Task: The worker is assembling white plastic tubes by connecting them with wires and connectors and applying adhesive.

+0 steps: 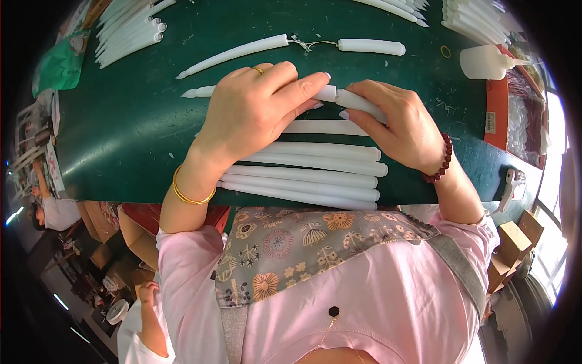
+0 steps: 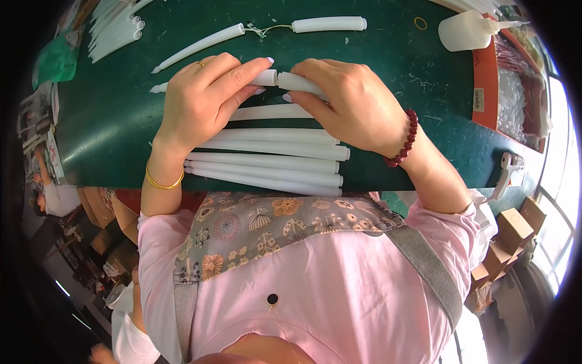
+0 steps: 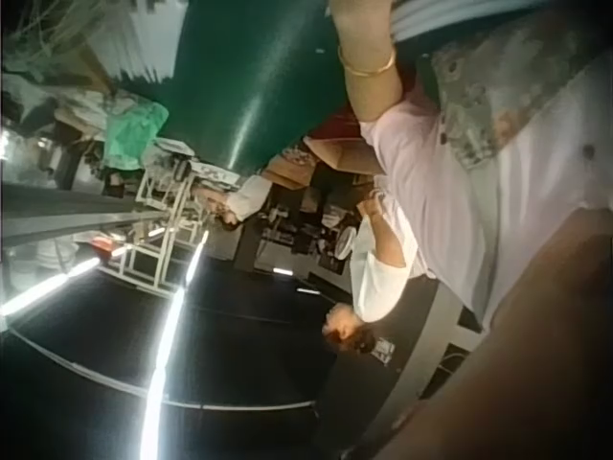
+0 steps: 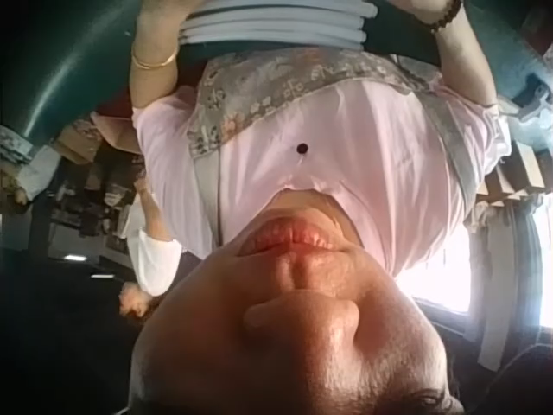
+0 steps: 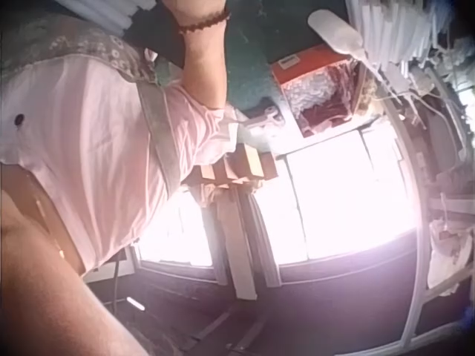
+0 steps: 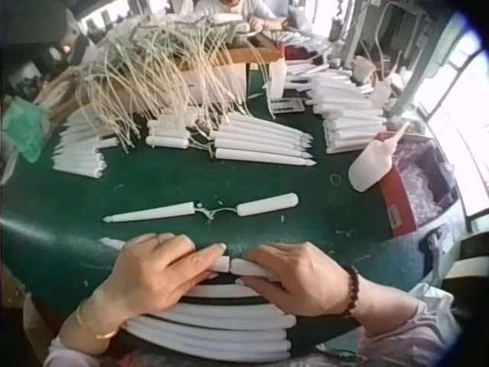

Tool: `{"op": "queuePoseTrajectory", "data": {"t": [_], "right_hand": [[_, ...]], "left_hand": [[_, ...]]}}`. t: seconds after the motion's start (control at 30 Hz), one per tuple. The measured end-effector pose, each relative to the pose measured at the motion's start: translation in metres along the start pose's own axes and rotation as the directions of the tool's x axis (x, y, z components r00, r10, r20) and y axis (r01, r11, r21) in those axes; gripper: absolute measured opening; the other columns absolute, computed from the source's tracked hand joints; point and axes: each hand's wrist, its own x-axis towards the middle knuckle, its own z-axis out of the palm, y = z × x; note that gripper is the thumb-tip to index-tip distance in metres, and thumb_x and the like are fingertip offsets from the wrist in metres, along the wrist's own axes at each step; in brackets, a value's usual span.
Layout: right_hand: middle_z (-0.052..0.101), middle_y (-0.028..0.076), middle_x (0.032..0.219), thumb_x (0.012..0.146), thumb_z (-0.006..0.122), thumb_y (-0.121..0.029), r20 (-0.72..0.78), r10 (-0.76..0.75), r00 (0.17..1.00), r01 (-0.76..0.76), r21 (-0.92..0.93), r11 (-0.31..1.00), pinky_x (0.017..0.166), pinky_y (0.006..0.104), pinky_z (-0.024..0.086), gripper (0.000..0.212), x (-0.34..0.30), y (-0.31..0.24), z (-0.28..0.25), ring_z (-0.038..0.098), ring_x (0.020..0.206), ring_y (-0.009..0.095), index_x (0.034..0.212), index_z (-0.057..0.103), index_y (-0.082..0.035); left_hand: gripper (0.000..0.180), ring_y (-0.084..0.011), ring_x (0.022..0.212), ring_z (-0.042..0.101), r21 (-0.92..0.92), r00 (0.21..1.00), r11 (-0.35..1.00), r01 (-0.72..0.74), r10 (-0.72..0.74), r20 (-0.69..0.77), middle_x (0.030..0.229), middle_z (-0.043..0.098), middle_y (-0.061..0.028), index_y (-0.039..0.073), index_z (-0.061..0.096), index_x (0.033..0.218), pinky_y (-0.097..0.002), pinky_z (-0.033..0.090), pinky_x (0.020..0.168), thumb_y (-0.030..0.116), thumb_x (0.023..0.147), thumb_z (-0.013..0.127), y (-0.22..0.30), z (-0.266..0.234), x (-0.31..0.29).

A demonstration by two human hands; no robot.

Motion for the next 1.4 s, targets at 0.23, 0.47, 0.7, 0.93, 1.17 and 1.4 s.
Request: {"op": "queuePoseTrajectory", "data": {"t": [0.23, 0.47, 0.7, 0.93, 1.17, 1.4], "right_hand": [[0.072, 0.019, 0.088, 0.092, 0.077, -0.014, 0.019, 0.016, 1.000, -0.014, -0.102, 0.995, 0.065, 0.0401, 0.055, 0.029, -0.004, -0.004, -0.001, 0.069, 0.074, 0.039, 0.116, 0.068, -0.001], [0.071, 0.019, 0.086, 0.089, 0.078, -0.012, 0.066, -0.094, 0.993, 0.102, -0.127, 0.987, 0.057, 0.0415, 0.052, 0.030, -0.009, -0.001, 0.002, 0.067, 0.067, 0.040, 0.115, 0.069, 0.000], [0.070, 0.015, 0.083, 0.087, 0.079, -0.010, 0.037, -0.171, 0.985, 0.175, -0.172, 0.969, 0.054, 0.0406, 0.051, 0.033, -0.003, 0.001, 0.000, 0.066, 0.063, 0.037, 0.116, 0.069, 0.000], [0.069, 0.013, 0.083, 0.088, 0.079, -0.013, 0.010, -0.170, 0.985, 0.167, -0.252, 0.953, 0.055, 0.0386, 0.051, 0.032, 0.003, 0.002, 0.001, 0.065, 0.062, 0.033, 0.117, 0.070, -0.002], [0.068, 0.008, 0.105, 0.089, 0.079, -0.017, -0.067, -0.211, 0.975, 0.177, -0.334, 0.926, 0.080, 0.0381, 0.053, 0.024, 0.019, 0.027, -0.006, 0.067, 0.093, 0.029, 0.111, 0.075, -0.008], [0.068, 0.006, 0.118, 0.088, 0.076, -0.008, -0.197, -0.216, 0.956, 0.047, -0.626, 0.779, 0.100, 0.0408, 0.046, 0.034, 0.030, 0.043, -0.005, 0.065, 0.109, 0.027, 0.121, 0.070, -0.011]], "left_hand": [[0.035, -0.0164, 0.064, 0.057, 0.017, 0.998, 0.998, -0.068, 0.068, -0.010, 0.080, 0.054, 0.0017, 0.017, 0.077, 0.114, -0.0319, 0.045, 0.055, 0.024, 0.080, 0.085, 0.002, 0.005, -0.003], [0.034, -0.0158, 0.057, 0.055, 0.038, 0.997, 0.997, -0.064, 0.065, -0.033, 0.078, 0.056, 0.0027, 0.014, 0.079, 0.108, -0.0286, 0.042, 0.047, 0.026, 0.078, 0.085, 0.015, 0.013, -0.010], [0.031, -0.0155, 0.055, 0.053, 0.037, 0.993, 0.995, -0.088, 0.090, -0.073, 0.077, 0.056, 0.0037, 0.013, 0.079, 0.103, -0.0290, 0.043, 0.047, 0.026, 0.076, 0.085, 0.011, 0.012, -0.001], [0.030, -0.0162, 0.059, 0.056, 0.020, 0.997, 0.998, -0.061, 0.062, -0.047, 0.077, 0.057, 0.0030, 0.014, 0.078, 0.103, -0.0307, 0.044, 0.049, 0.024, 0.076, 0.084, 0.003, 0.016, 0.001], [0.023, -0.0221, 0.076, 0.065, -0.047, 0.964, 0.981, 0.190, -0.178, 0.197, 0.080, 0.067, -0.0007, 0.010, 0.077, 0.087, -0.0350, 0.054, 0.063, 0.029, 0.080, 0.087, -0.006, -0.013, 0.006], [0.033, -0.0276, 0.105, 0.065, 0.088, 0.983, 0.979, 0.185, -0.183, -0.034, 0.111, 0.069, -0.0055, 0.007, 0.075, 0.116, -0.0436, 0.051, 0.094, 0.020, 0.086, 0.082, -0.046, 0.013, 0.006]]}}
